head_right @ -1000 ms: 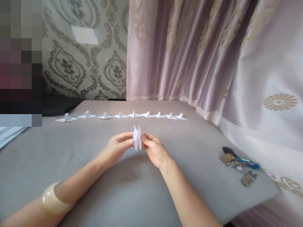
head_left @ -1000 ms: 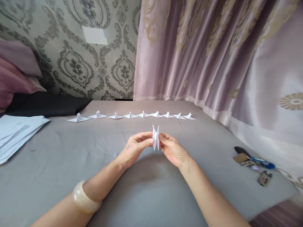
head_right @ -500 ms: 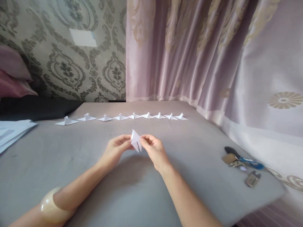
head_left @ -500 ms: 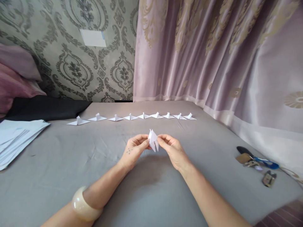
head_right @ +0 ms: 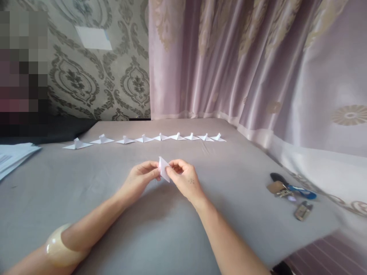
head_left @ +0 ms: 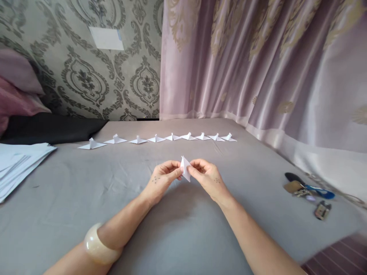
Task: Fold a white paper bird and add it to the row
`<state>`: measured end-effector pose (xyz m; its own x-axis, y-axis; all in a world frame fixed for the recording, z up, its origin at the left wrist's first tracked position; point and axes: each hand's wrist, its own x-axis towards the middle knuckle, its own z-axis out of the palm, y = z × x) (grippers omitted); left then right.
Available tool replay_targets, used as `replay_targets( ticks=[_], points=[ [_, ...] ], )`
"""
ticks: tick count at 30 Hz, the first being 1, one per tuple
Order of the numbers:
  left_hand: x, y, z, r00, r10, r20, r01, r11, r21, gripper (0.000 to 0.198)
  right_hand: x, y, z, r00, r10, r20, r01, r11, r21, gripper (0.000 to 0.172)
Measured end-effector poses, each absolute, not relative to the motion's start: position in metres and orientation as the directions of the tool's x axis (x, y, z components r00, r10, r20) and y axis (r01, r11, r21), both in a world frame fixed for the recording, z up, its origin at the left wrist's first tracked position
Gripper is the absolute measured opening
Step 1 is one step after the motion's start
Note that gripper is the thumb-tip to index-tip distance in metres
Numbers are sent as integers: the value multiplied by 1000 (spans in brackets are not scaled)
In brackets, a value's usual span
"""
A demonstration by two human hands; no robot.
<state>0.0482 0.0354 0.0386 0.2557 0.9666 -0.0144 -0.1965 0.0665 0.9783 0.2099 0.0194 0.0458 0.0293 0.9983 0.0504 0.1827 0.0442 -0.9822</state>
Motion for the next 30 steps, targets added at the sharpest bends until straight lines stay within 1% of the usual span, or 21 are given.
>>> replay_targets(
  ticks=[2,5,7,9,12,15,19,23,25,27,30],
  points=[
    [49,34,39,263,965,-16,-191,69,979,18,207,18,47,45,996,83,225,71,-972,13],
    [52,32,38,238,971,-10,-189,57,980,21,204,16,48,62,988,141,265,120,-957,14],
    [53,32,36,203,979,1,-184,37,982,23,203,14,49,40,986,163,263,147,-954,13],
    [53,33,34,164,986,24,-172,5,985,25,203,11,51,-11,988,155,242,153,-958,13],
    [52,34,31,126,989,80,-170,-58,984,26,204,9,53,-70,989,128,215,140,-966,19],
    [50,33,28,151,978,142,-150,-119,981,24,205,10,52,-49,989,137,195,144,-970,24],
    [47,34,26,202,950,238,-53,-233,971,16,209,15,46,-72,991,116,116,123,-986,23],
    [46,36,25,199,906,373,-32,-375,927,10,214,17,46,-107,984,143,75,151,-986,18],
    [46,36,26,199,911,361,-66,-355,933,8,215,17,46,-118,980,159,74,169,-983,17],
    [47,36,28,211,927,310,-127,-289,949,8,214,16,47,-117,978,173,65,181,-981,16],
    [50,34,28,168,949,267,-200,-232,952,9,211,16,45,-85,978,189,58,195,-979,17]
  ],
)
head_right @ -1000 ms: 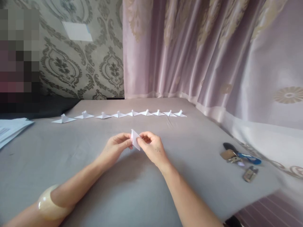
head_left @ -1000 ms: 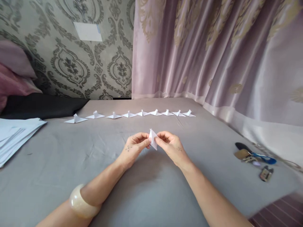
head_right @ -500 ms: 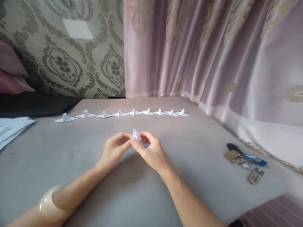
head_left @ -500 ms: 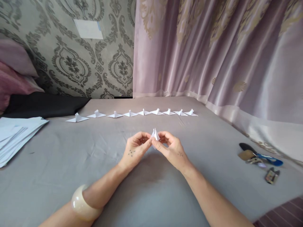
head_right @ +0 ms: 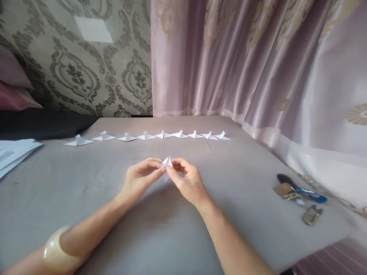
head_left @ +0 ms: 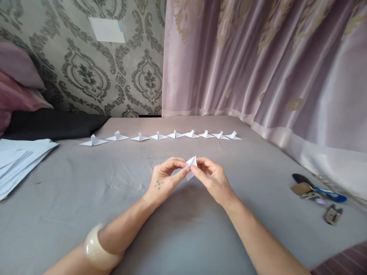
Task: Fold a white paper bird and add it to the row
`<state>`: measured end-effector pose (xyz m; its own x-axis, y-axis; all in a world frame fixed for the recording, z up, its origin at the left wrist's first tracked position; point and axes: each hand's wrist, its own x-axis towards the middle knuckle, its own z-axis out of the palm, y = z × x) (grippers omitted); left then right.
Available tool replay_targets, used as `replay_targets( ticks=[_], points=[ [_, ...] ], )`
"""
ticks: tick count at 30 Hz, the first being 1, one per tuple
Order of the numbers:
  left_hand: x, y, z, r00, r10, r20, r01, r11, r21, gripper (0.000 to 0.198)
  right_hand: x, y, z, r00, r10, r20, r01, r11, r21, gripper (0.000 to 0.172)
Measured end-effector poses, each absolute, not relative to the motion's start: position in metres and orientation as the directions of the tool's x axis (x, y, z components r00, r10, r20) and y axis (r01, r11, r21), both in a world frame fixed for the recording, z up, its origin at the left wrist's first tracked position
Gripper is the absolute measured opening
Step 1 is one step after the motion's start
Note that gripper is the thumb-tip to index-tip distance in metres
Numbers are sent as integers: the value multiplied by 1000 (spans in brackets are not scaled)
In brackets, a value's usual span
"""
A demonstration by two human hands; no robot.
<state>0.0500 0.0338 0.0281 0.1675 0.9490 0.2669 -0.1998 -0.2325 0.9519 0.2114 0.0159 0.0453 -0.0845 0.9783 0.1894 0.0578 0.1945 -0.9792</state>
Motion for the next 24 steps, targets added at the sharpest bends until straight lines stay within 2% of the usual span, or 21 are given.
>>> replay_targets(
  ticks=[4,7,10,13,17,24],
  points=[
    [56,33,26,98,962,256,-288,-219,932,17,207,15,42,-4,980,200,66,200,-977,20],
    [58,34,26,138,968,211,-321,-158,934,27,204,15,40,42,979,201,73,197,-978,19],
    [57,34,30,199,974,105,-282,-46,958,19,202,15,38,88,973,214,105,205,-973,18],
    [55,33,33,181,982,57,-256,-9,967,16,201,15,37,97,968,230,124,218,-968,17],
    [53,33,34,194,980,54,-223,-9,975,16,202,15,42,92,965,246,68,240,-968,20],
    [52,32,32,205,972,116,-122,-92,988,16,205,13,48,50,961,271,146,261,-954,13]
  ],
)
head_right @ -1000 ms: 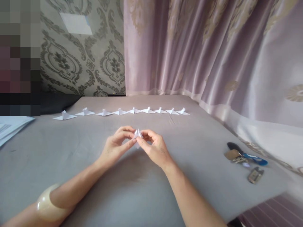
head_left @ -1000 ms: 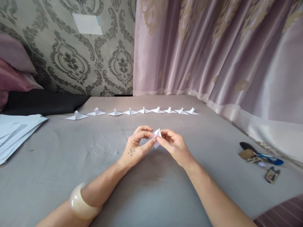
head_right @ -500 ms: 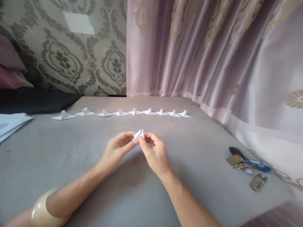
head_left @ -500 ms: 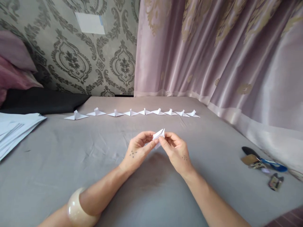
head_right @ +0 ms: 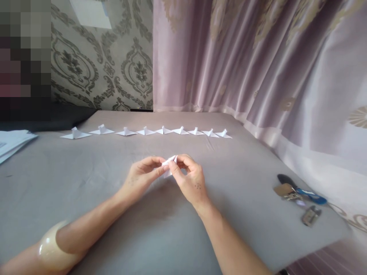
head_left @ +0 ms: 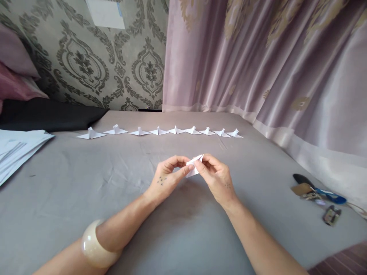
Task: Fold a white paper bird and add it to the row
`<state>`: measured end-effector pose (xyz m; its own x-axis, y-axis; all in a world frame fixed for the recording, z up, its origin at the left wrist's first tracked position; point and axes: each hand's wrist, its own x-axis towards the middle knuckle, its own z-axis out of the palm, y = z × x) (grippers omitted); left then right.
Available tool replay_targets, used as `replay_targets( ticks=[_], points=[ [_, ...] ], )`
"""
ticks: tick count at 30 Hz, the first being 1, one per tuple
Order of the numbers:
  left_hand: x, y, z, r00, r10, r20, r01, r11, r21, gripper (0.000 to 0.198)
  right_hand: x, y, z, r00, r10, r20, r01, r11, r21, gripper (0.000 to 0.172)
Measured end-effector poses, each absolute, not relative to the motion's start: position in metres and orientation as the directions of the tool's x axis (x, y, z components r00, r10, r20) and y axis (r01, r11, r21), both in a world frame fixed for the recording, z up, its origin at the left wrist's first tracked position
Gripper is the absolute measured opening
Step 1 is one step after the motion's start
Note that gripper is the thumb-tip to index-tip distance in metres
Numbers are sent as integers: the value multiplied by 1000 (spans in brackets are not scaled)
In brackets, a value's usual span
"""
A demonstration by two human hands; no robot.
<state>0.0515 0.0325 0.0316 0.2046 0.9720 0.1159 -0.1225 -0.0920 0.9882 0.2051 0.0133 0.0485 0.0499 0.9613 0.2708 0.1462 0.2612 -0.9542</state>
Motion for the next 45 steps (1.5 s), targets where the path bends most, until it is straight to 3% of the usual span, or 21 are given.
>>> replay_targets(
  ticks=[17,22,29,32,35,37,41,45],
  points=[
    [52,28,35,236,966,109,-40,-102,994,17,204,11,47,62,922,382,253,356,-900,16],
    [51,30,34,242,955,171,-6,-175,985,16,204,12,46,89,930,355,173,337,-926,9],
    [51,28,31,334,917,218,113,-269,957,15,209,11,49,-9,892,452,272,437,-857,13],
    [51,29,30,315,923,220,48,-247,968,13,212,10,53,-11,910,415,245,405,-881,6],
    [51,33,30,234,961,147,-118,-122,986,12,213,9,57,100,908,406,239,375,-896,15],
    [50,35,31,202,972,118,-177,-82,981,11,212,8,58,120,879,461,297,411,-862,12],
    [50,36,34,172,982,81,-190,-48,981,12,204,6,55,50,829,556,408,491,-769,9],
    [51,36,34,191,980,60,-224,-16,974,10,201,7,51,28,821,570,420,507,-752,5]
  ],
)
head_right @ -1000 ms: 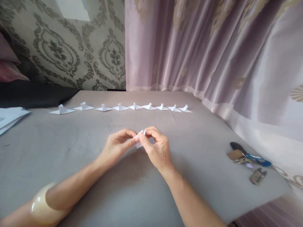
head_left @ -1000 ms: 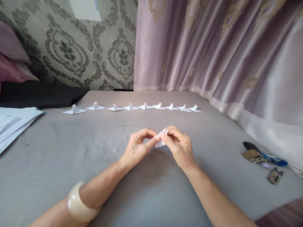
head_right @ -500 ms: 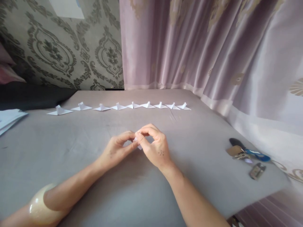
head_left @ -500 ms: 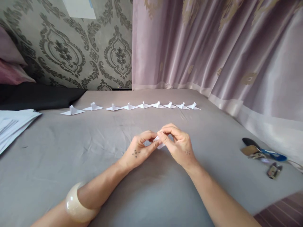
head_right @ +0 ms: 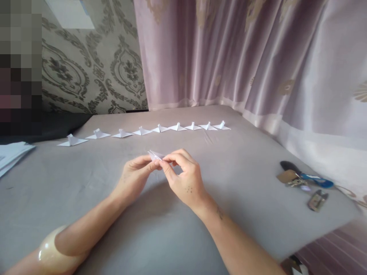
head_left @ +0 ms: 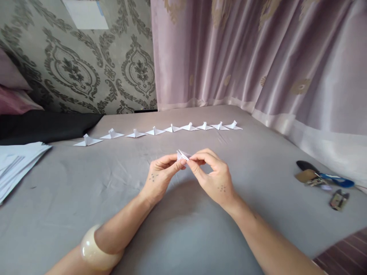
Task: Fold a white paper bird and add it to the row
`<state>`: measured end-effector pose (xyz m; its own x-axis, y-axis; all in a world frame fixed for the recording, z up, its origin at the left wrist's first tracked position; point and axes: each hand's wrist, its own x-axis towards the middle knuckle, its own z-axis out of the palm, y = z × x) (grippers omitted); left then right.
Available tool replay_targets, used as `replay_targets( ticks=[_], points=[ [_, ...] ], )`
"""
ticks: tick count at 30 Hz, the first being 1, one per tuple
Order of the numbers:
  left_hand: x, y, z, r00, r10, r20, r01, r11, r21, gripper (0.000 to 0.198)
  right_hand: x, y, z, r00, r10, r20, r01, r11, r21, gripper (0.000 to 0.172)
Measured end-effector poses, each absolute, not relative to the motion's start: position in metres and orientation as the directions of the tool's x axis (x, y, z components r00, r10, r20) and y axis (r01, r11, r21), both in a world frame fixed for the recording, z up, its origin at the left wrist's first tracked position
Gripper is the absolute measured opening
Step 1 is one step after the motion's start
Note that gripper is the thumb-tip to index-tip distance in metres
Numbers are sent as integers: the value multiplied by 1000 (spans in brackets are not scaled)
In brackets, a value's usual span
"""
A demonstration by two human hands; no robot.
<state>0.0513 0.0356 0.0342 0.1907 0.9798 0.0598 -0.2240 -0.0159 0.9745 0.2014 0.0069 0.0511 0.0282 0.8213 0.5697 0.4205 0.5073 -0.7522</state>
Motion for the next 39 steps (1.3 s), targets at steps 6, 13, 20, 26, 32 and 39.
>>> replay_targets(
  ticks=[6,13,20,26,32,39],
  points=[
    [51,35,31,239,970,48,-247,13,969,9,202,9,47,42,843,536,393,480,-785,11],
    [52,37,27,232,972,42,-308,32,951,6,200,9,47,83,945,318,194,297,-935,11],
    [50,37,23,292,956,35,-347,72,935,9,204,10,47,135,982,132,76,123,-990,19],
    [49,35,31,380,924,31,-243,68,968,12,211,8,59,-12,972,234,231,230,-945,23],
    [51,31,37,413,910,36,-127,18,992,15,209,7,56,-58,974,217,184,224,-957,12],
    [51,30,37,418,906,-68,-60,102,993,23,209,12,48,-31,996,87,49,89,-995,11]
  ],
)
